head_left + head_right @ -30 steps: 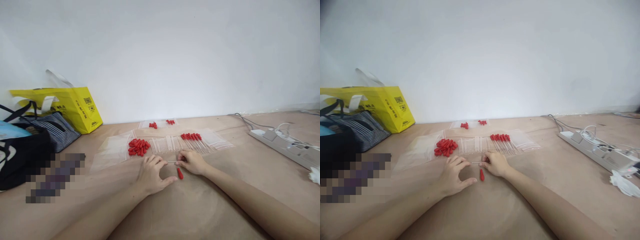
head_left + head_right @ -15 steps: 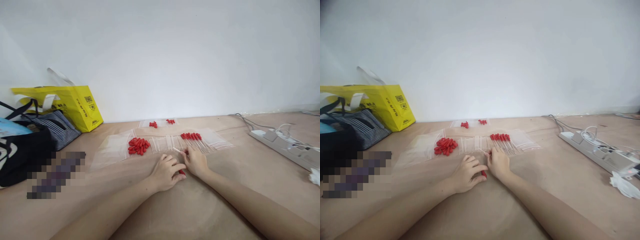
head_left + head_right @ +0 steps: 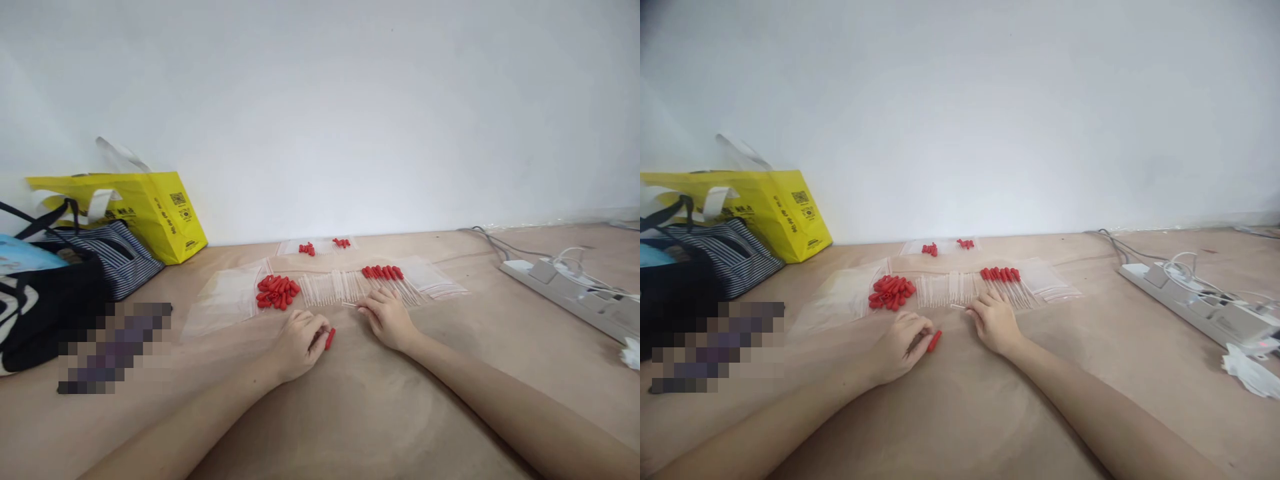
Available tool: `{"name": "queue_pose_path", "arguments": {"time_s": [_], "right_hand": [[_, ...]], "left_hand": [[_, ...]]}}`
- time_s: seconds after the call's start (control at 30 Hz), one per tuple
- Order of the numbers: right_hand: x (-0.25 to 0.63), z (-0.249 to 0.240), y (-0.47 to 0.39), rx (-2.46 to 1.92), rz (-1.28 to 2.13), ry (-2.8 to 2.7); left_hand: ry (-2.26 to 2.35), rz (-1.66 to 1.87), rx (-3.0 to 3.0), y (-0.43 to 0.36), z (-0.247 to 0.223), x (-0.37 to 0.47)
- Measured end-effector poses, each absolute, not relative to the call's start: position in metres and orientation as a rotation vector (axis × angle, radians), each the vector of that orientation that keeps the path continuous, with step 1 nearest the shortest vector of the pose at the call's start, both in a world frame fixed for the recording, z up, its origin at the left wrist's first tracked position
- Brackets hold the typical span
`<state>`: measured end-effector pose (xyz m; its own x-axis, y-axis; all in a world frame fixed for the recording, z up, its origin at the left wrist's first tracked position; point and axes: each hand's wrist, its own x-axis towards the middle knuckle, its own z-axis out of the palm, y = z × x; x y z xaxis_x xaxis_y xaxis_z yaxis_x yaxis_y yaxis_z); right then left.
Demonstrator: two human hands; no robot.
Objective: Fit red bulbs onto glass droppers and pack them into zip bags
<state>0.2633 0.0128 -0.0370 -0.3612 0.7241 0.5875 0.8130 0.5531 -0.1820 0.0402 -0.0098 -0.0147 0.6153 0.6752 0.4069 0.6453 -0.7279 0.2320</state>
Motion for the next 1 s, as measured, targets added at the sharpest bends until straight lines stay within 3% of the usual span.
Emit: {"name": "queue_pose_path", "arguments": {"time_s": [0.33,0.63,1.0], "right_hand": [[0.264,-0.039,0.010,-1.205,-0.065,-2.174],[0.245,-0.037,0.004,-1.031,-0.016,-2.246],[0.228,-0.033,-0.006,-0.992,-0.145,-2.268]], "left_hand": [[1.542,0.690,2.599,-0.020,-0.027,0.061],[1.340,0.915,2.810,0.005,-0.023,0.021],[1.280,1.126,2.859,-0.002,-0.023,0.031]]}}
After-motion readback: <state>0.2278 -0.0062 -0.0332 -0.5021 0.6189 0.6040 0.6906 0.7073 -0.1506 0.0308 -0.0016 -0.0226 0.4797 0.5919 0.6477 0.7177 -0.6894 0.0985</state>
